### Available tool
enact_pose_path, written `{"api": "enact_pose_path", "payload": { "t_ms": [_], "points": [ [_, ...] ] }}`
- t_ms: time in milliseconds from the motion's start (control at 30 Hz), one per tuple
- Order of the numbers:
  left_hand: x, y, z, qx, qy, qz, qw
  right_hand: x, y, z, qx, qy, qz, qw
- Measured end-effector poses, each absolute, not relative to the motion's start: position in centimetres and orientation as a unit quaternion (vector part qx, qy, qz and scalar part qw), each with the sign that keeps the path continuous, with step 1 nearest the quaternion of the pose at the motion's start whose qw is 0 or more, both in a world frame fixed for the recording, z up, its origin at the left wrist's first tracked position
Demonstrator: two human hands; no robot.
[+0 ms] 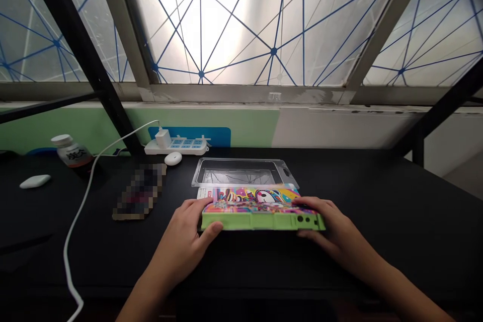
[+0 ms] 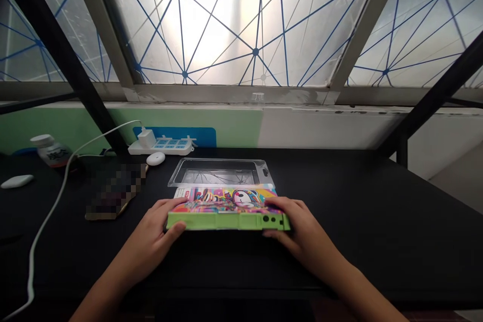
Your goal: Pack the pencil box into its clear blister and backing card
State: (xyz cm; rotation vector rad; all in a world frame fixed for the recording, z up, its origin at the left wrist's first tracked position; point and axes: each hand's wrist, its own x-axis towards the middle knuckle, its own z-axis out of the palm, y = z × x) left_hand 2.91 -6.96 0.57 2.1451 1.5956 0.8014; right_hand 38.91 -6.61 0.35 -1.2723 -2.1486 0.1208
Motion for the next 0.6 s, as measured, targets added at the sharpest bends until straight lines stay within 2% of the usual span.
{"api": "enact_pose_path", "payload": {
  "t_ms": [167, 400, 467, 600],
  "points": [
    [3.4, -6.9, 0.9, 0.784, 0.539, 0.262, 0.160, 37.8, -4.6, 1.6, -0.568, -0.772, 0.027, 0.285],
    [3.3, -6.4, 0.1, 0.756, 0.570, 0.294, 0.129, 35.3, -4.2, 3.3, -0.485, -0.818, -0.248, 0.181],
    [3.3, -6.3, 0.0, 0.761, 0.569, 0.286, 0.125, 33.9, -4.4, 3.3, -0.471, -0.828, -0.254, 0.167],
    [3.4, -6.4, 0.3, 0.771, 0.569, 0.262, 0.115, 30.4, -4.3, 3.3, -0.458, -0.855, -0.177, 0.169]
  ]
}}
